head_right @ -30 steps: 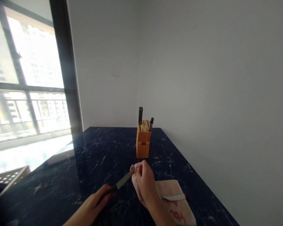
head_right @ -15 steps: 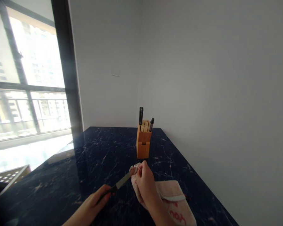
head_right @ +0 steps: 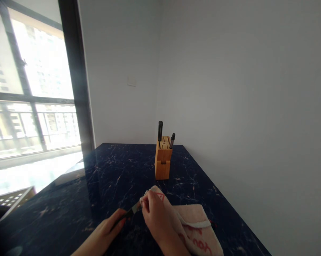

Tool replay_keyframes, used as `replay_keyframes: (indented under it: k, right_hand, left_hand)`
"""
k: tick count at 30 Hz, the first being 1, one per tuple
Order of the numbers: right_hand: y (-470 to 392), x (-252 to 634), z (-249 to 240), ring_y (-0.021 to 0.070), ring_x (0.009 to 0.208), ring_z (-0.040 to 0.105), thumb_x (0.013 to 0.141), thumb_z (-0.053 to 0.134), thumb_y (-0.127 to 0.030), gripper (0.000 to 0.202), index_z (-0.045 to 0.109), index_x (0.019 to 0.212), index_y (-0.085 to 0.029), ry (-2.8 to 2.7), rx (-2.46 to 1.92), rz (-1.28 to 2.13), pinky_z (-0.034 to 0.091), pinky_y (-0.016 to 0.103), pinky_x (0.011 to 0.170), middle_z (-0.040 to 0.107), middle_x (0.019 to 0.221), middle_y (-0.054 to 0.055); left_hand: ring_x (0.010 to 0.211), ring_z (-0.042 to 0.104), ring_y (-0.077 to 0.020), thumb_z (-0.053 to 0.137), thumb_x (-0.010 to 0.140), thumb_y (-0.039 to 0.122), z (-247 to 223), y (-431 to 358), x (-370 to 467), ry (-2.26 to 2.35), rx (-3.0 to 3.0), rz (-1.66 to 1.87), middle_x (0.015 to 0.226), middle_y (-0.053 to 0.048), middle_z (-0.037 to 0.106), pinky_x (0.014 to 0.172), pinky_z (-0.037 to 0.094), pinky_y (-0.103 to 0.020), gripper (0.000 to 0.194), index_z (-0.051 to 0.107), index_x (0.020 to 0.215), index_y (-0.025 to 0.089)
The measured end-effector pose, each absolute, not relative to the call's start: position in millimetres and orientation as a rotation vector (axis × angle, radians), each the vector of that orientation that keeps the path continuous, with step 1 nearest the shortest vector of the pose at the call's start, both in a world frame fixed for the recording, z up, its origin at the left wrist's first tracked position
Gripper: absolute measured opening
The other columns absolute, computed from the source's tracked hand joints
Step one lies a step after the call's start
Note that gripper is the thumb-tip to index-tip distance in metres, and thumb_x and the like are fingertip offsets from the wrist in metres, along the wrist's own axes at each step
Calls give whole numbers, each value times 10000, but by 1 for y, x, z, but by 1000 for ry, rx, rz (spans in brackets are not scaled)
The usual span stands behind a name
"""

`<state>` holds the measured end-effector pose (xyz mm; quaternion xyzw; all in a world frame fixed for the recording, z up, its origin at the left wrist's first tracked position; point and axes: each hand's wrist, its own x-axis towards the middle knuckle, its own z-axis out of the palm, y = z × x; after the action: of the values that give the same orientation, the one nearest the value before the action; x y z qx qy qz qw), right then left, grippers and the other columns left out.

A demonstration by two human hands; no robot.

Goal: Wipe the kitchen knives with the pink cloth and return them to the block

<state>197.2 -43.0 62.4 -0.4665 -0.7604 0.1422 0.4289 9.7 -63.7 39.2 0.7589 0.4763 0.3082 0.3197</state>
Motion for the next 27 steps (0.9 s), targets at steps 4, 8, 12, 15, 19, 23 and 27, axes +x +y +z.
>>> replay_keyframes:
  k: [4,8,12,15,19,23,27]
  right_hand:
    - [-46,192,61,154,762,564,765,441,-85,137,501,775,-208,-2006,-1121,398,425,256,689,590,791,14]
    - [-43,194,62,154,734,559,753,436,-63,158,496,757,-209,-1919,-1183,328,417,273,712,585,759,9]
    - [-45,192,61,150,713,556,756,440,-75,142,485,748,-210,-1915,-1183,345,418,263,682,577,749,5]
    - [-49,188,60,153,748,558,756,444,-77,147,495,783,-212,-1996,-1127,375,422,252,676,583,789,12]
    - [-45,192,59,157,724,563,770,436,-105,123,497,763,-212,-1918,-1197,292,420,261,675,586,756,11]
    - [-30,208,58,156,684,572,810,400,-176,105,474,745,-212,-1734,-1277,303,430,260,631,580,738,16]
    - [-19,220,56,164,670,581,802,410,-203,77,459,746,-219,-1617,-1325,309,437,279,640,583,714,13]
  left_hand:
    - [782,597,-142,353,881,345,35,-63,10,1237,2013,806,858,8,652,705,410,-195,221,516,968,224]
    - [744,598,-137,344,881,342,38,-64,10,1235,2026,789,823,17,649,678,415,-187,223,523,948,227]
    - [745,600,-136,357,878,330,39,-65,10,1241,2037,787,820,22,651,677,415,-186,206,529,937,234]
    - [785,604,-138,363,879,318,39,-66,9,1232,2026,801,852,23,656,703,414,-187,193,525,951,240]
    - [744,601,-136,354,882,338,39,-65,10,1239,2025,795,811,24,647,678,414,-189,204,522,940,236]
    - [734,594,-134,353,881,349,38,-64,9,1258,2048,789,802,20,639,663,407,-185,214,523,939,232]
    - [728,585,-129,343,883,348,39,-64,9,1256,2049,785,809,15,634,662,404,-178,227,520,943,221]
